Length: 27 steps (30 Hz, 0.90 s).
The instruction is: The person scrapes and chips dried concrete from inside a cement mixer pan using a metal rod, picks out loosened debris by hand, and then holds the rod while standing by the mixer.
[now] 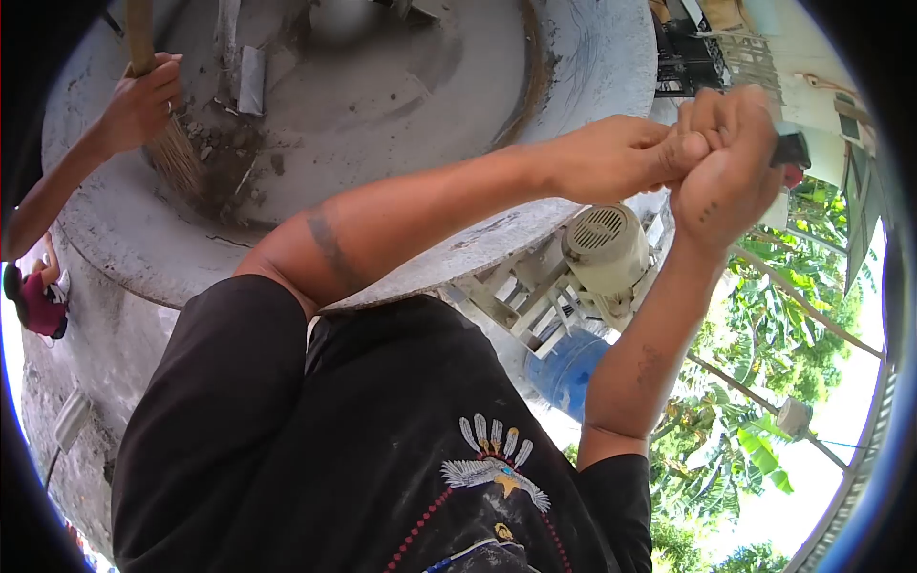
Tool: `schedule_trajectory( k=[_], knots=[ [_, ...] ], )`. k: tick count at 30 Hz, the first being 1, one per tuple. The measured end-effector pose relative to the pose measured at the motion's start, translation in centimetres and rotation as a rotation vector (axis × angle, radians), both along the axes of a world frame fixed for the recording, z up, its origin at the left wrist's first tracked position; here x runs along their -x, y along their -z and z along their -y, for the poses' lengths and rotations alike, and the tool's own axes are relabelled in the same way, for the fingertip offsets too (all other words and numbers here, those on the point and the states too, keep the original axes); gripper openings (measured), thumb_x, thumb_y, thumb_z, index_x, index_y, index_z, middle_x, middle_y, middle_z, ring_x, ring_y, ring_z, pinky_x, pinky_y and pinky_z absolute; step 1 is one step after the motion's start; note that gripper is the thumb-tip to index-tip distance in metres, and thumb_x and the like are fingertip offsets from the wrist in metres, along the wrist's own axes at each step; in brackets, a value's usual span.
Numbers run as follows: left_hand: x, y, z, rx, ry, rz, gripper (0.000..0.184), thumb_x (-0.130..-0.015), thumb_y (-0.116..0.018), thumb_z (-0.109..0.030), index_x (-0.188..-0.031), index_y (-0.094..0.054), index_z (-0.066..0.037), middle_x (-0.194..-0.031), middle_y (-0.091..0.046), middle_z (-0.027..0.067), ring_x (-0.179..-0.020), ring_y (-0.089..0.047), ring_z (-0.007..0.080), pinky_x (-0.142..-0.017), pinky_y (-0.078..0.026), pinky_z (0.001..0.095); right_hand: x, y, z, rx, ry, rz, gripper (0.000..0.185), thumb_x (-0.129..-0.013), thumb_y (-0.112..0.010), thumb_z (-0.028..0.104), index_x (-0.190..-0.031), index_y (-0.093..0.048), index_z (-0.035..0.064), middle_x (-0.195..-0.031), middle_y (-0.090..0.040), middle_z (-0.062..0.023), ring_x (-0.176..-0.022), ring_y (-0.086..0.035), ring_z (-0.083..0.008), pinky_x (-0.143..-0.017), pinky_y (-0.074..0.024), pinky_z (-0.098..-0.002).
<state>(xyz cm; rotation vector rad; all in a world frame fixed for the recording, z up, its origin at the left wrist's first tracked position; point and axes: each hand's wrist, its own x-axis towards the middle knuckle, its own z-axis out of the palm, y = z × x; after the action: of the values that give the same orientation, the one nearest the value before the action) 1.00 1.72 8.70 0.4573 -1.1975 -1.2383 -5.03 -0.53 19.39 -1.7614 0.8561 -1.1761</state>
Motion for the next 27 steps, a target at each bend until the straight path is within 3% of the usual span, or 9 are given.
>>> schedule_trajectory(
  k=[1,4,7,10,12,14,21,23,27],
  knots=[
    [-0.8,0.8,0.3,-0.050,-0.007,0.144,0.087,-0.094,-0.028,-0.075,-0.116,-0.060,0.003,-0.104,-0.062,0.0110,-0.101,-0.057,0.0210,-0.088,-0.045,0.0342,0.7,1.4,0.9,0.081,0.014,-0.099,0.037,-0.093,-0.048,0.023,-0.064,-0.032,0.0070,-0.058,-0.028,0.0028,-0.054,-0.029,-0.0093,-0.050,-0.0218,-0.0292],
    [-1.8,4.0,-0.2,-0.289,-0.011,0.462,0.087,-0.094,-0.034,-0.075,-0.126,-0.057,0.003,-0.116,-0.063,0.0163,-0.112,-0.058,0.0273,-0.095,-0.045,0.0381,2.3,6.8,3.2,-0.119,0.007,0.009,0.038,-0.095,-0.047,0.022,-0.063,-0.030,0.0096,-0.057,-0.029,0.0027,-0.053,-0.029,-0.0089,-0.049,-0.0226,-0.0287],
    [-2.3,5.2,-2.5,-0.362,0.045,0.732,0.084,-0.092,-0.040,-0.075,-0.127,-0.058,-0.001,-0.118,-0.061,0.0208,-0.116,-0.058,0.0323,-0.097,-0.045,0.0419,3.0,6.8,1.8,-0.230,-0.026,-0.010,0.040,-0.097,-0.045,0.024,-0.062,-0.031,0.0099,-0.054,-0.029,0.0033,-0.052,-0.029,-0.0083,-0.047,-0.0218,-0.0286],
    [-0.6,7.4,-3.6,-0.070,-0.209,0.768,0.053,-0.093,-0.061,-0.050,-0.121,-0.060,-0.006,-0.116,-0.062,0.0193,-0.110,-0.059,0.0310,-0.093,-0.046,0.0424,4.1,7.8,-0.9,-0.196,-0.127,-0.055,0.043,-0.100,-0.044,0.024,-0.062,-0.031,0.0094,-0.055,-0.028,0.0046,-0.053,-0.027,-0.0057,-0.047,-0.0201,-0.0276],
    [1.4,8.0,-3.8,-0.007,-0.136,0.439,0.036,-0.090,-0.068,-0.026,-0.117,-0.059,-0.005,-0.111,-0.063,0.0150,-0.104,-0.061,0.0250,-0.088,-0.048,0.0397,4.9,8.3,-3.2,-0.271,-0.227,0.067,0.044,-0.101,-0.045,0.024,-0.063,-0.031,0.0092,-0.056,-0.029,0.0053,-0.053,-0.026,-0.0047,-0.047,-0.0190,-0.0276],
    [4.6,9.8,-3.9,-0.032,-0.118,0.294,0.027,-0.080,-0.072,-0.018,-0.103,-0.066,-0.005,-0.098,-0.070,0.0160,-0.095,-0.067,0.0314,-0.080,-0.051,0.0395,6.7,10.0,-4.3,-0.382,-0.266,0.226,0.044,-0.102,-0.048,0.024,-0.064,-0.031,0.0094,-0.057,-0.029,0.0055,-0.054,-0.026,-0.0049,-0.048,-0.0191,-0.0274],
    [10.9,2.5,-4.0,0.058,-0.198,0.464,0.015,-0.078,-0.071,-0.016,-0.092,-0.069,-0.012,-0.090,-0.071,0.0105,-0.083,-0.067,0.0322,-0.069,-0.051,0.0361,14.6,7.4,-6.1,-0.108,-0.312,0.428,0.040,-0.101,-0.042,0.022,-0.065,-0.031,0.0103,-0.056,-0.029,0.0013,-0.051,-0.028,-0.0110,-0.048,-0.0257,-0.0303],
    [11.9,1.9,-1.7,0.293,-0.226,0.646,0.016,-0.075,-0.073,-0.020,-0.089,-0.069,-0.014,-0.088,-0.070,0.0097,-0.080,-0.066,0.0337,-0.067,-0.051,0.0370,16.2,7.1,-5.8,0.301,-0.288,0.147,0.040,-0.101,-0.041,0.020,-0.064,-0.032,0.0095,-0.056,-0.029,0.0004,-0.051,-0.029,-0.0112,-0.048,-0.0249,-0.0296],
    [12.4,3.2,-1.3,0.197,-0.156,0.646,0.015,-0.074,-0.072,-0.022,-0.087,-0.069,-0.015,-0.085,-0.070,0.0101,-0.079,-0.065,0.0347,-0.066,-0.051,0.0390,17.2,8.2,-6.0,0.177,-0.081,0.113,0.041,-0.101,-0.040,0.021,-0.063,-0.031,0.0093,-0.056,-0.029,0.0000,-0.050,-0.028,-0.0113,-0.048,-0.0239,-0.0290]
  ],
)
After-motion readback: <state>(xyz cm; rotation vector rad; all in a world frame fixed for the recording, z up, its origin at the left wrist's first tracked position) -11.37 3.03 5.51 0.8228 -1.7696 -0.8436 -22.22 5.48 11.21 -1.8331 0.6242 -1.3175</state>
